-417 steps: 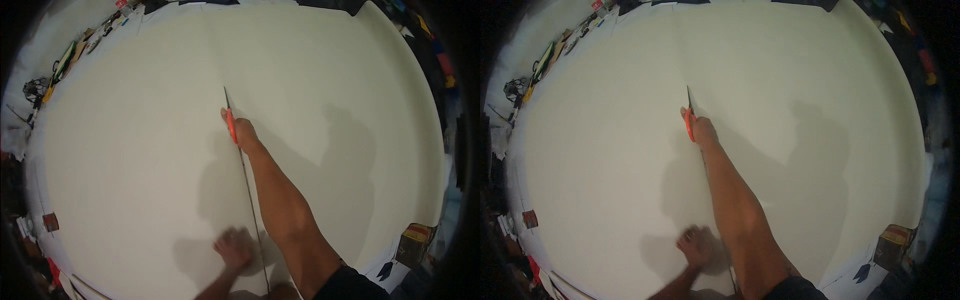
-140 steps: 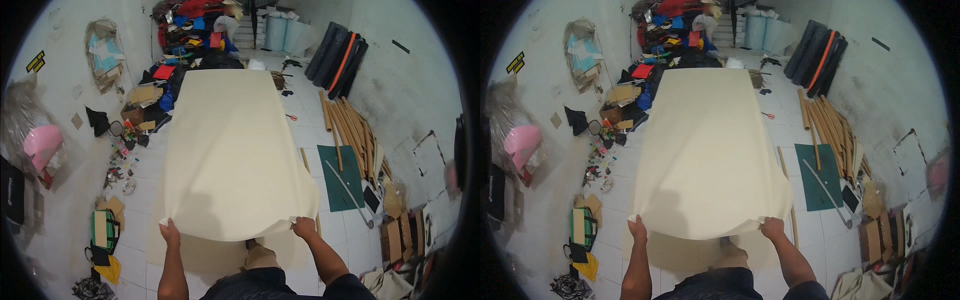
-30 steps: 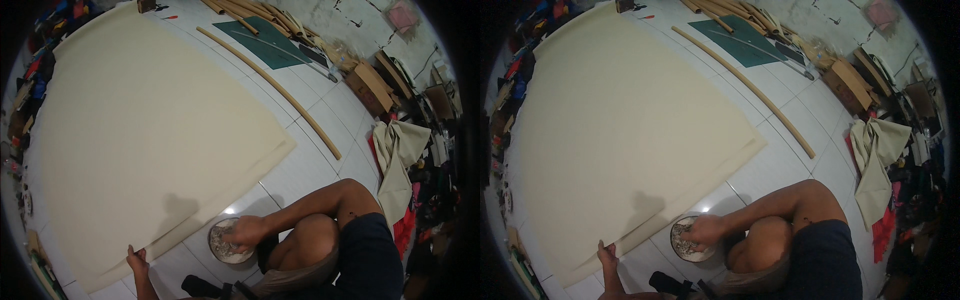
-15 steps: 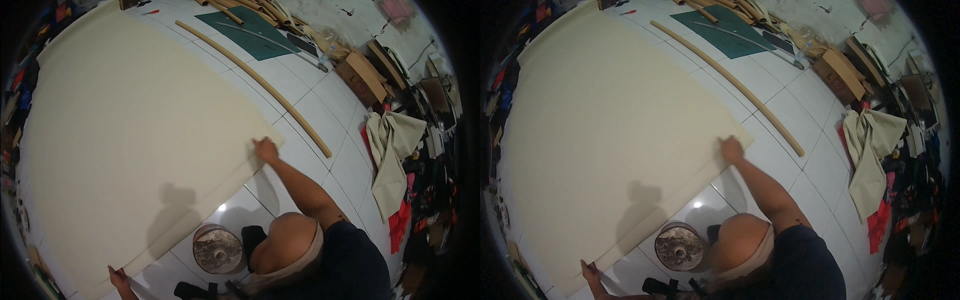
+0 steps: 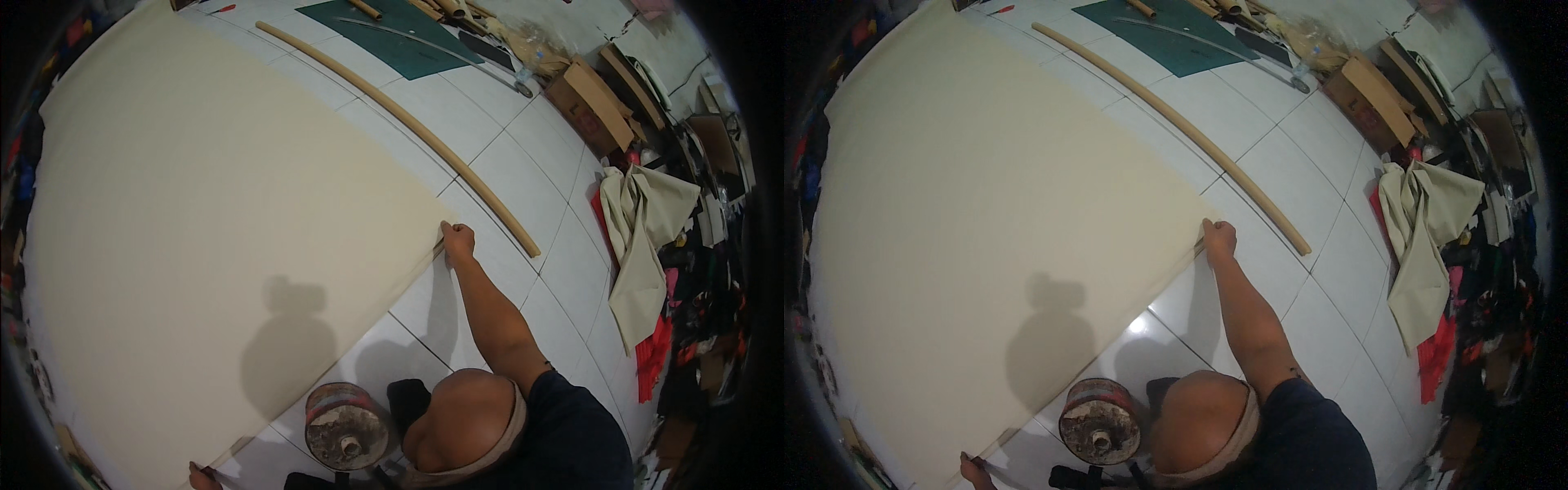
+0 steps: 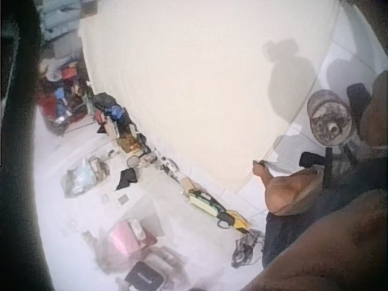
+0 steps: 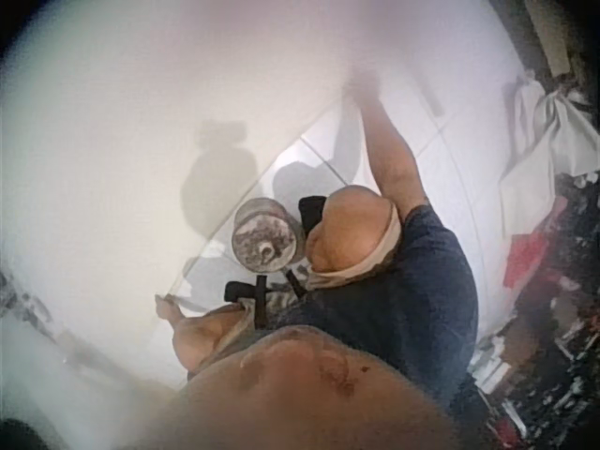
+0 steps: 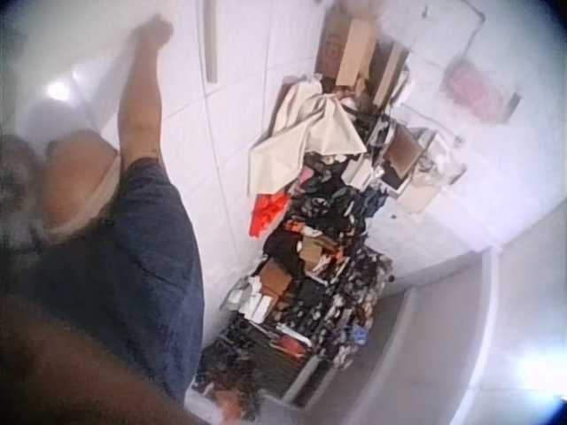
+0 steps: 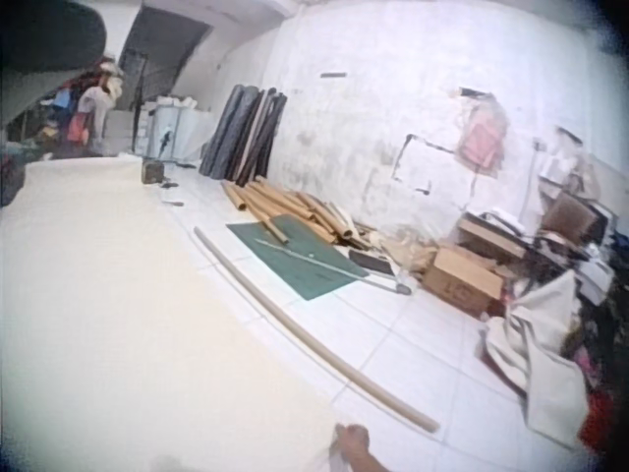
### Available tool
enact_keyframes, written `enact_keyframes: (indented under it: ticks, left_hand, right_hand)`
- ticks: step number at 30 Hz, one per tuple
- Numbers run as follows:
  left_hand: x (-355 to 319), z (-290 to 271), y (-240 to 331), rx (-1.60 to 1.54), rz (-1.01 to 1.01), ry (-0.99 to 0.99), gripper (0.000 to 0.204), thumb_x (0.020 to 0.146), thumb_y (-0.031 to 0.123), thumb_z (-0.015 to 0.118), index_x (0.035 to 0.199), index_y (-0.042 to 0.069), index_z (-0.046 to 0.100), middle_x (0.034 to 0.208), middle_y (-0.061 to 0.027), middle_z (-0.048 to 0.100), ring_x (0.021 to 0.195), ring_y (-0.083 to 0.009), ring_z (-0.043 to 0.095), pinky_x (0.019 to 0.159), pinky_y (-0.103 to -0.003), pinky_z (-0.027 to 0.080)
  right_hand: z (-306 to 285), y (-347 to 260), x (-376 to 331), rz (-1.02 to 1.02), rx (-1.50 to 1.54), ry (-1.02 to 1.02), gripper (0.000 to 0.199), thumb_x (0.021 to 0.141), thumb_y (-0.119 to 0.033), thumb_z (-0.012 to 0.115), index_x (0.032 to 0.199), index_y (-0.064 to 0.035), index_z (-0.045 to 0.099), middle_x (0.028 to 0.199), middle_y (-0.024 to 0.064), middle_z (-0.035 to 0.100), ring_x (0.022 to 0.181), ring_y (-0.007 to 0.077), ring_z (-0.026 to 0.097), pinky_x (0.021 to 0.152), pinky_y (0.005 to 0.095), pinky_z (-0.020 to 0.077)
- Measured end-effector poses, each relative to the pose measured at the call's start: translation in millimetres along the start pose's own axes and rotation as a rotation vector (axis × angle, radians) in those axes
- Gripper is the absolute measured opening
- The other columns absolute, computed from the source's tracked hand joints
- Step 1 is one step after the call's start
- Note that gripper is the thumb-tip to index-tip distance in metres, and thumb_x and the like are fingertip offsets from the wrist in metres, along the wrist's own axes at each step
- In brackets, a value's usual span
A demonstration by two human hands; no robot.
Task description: The person lays out a large piece of off-white fabric on a tiled floor, uses a wooden dowel as a straightedge, and cuts the fabric with scissors. The person repeats this process multiple times to produce several rectangular pieces.
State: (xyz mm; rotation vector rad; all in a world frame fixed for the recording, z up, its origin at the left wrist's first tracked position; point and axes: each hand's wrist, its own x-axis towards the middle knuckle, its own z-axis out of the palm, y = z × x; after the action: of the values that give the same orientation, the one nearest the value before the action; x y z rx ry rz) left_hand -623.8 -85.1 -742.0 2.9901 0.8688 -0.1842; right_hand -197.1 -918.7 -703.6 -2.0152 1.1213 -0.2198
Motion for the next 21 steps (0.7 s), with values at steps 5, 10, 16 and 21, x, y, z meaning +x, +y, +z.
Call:
enact_keyframes:
  ticks: [5, 10, 16, 21]
  left_hand:
    - [-8, -1, 23, -0.741, -0.501, -0.085, 0.022, 0.076, 0.001, 0.058, 0.097, -0.003, 0.059, 0.082, -0.0173, 0.063, 0.067, -0.0252, 0.051, 0.058, -0.042, 0.046]
    - [-6, -6, 23, -0.500, -0.304, -0.073, 0.009, 0.081, -0.002, 0.054, 0.090, -0.001, 0.057, 0.074, -0.0070, 0.053, 0.064, -0.0184, 0.044, 0.048, -0.035, 0.040]
    - [-18, -23, 43, -1.028, -0.718, -0.024, 0.014, 0.093, 0.012, 0.053, 0.088, -0.001, 0.054, 0.073, -0.0041, 0.049, 0.062, -0.0185, 0.042, 0.046, -0.035, 0.038]
    - [-5, -16, 50, -1.213, -0.811, -0.038, 0.025, 0.098, 0.024, 0.052, 0.088, 0.002, 0.056, 0.071, -0.0063, 0.055, 0.060, -0.0183, 0.049, 0.050, -0.036, 0.042]
  right_hand:
    - [-20, 10, -2, -0.002, -0.054, 0.001, 0.037, 0.081, -0.037, 0.072, 0.075, -0.0011, 0.063, 0.075, 0.0138, 0.066, 0.069, 0.0253, 0.062, 0.069, 0.0376, 0.0493]
    - [-21, 36, 24, -0.064, -0.003, -0.083, 0.042, 0.080, -0.041, 0.074, 0.081, -0.0006, 0.062, 0.076, 0.0138, 0.066, 0.072, 0.0248, 0.062, 0.070, 0.0378, 0.0500]
    - [-24, 12, 8, -0.212, -0.255, 0.013, 0.051, 0.081, -0.041, 0.074, 0.108, -0.0006, 0.062, 0.098, 0.0177, 0.066, 0.090, 0.0279, 0.064, 0.082, 0.0380, 0.0511]
    - [-42, 20, 45, -0.325, -0.276, -0.100, 0.049, 0.083, -0.038, 0.070, 0.119, -0.0043, 0.066, 0.099, 0.0185, 0.069, 0.093, 0.0307, 0.067, 0.085, 0.0382, 0.0513]
